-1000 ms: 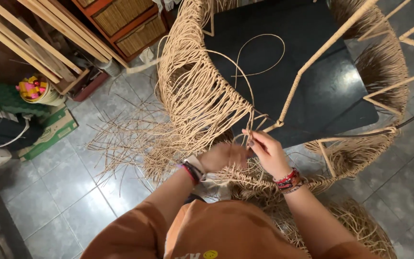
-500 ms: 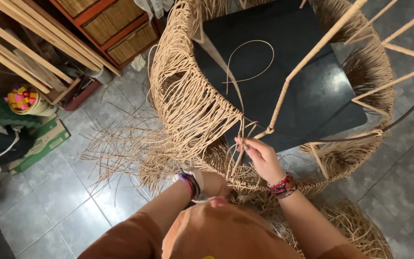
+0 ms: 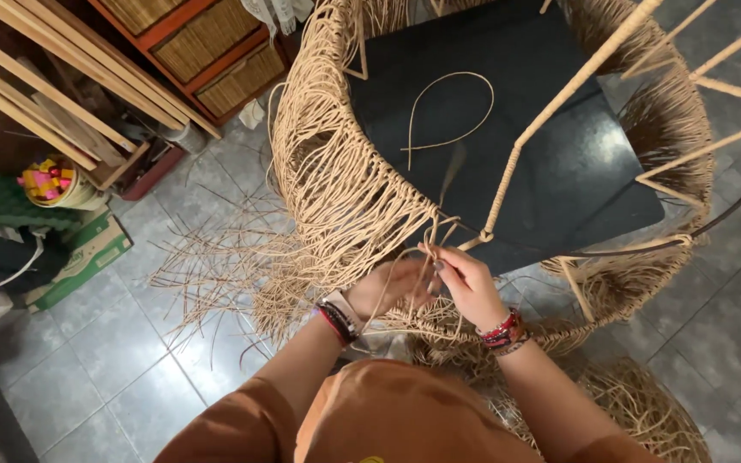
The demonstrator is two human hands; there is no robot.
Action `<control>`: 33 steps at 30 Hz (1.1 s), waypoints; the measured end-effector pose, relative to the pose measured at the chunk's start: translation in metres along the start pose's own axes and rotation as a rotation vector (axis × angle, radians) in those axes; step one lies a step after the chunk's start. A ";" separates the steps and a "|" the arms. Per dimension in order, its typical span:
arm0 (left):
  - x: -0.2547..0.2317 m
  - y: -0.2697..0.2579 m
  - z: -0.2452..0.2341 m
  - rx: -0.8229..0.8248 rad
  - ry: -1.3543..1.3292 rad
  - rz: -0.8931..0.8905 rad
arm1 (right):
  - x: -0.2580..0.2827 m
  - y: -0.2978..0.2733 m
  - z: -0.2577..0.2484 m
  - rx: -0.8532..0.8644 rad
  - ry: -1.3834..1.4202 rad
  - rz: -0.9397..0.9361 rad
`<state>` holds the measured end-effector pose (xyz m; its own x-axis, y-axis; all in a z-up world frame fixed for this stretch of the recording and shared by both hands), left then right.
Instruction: Weaving natural fiber strands onto a large circular frame to create a decorative furniture piece
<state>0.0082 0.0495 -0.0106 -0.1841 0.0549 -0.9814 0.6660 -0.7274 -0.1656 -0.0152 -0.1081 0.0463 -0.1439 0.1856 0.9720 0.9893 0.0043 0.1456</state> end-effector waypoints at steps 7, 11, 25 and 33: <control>0.047 0.017 -0.001 0.156 -0.349 -0.063 | 0.001 0.004 0.002 0.022 0.003 -0.012; 0.063 -0.034 -0.017 0.714 0.594 0.105 | 0.000 0.007 0.003 0.034 -0.049 -0.045; 0.027 -0.026 -0.032 0.322 1.212 -0.252 | -0.018 -0.003 0.007 -0.011 0.049 0.035; -0.034 0.033 -0.031 -0.389 0.815 0.443 | -0.043 -0.023 0.010 -0.089 0.314 0.174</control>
<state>0.0584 0.0450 0.0145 0.5915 0.3905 -0.7054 0.7711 -0.5295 0.3535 -0.0314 -0.1061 -0.0007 0.0125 -0.1347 0.9908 0.9957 -0.0892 -0.0247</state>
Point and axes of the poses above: each hand's wrist, its own y-axis towards the middle knuckle, its own z-axis out of the palm, x = y × z, the point moved 4 cm from there along y, towards the middle knuckle, and after that the axes turned 6 degrees about y, right-handed, at the moved point
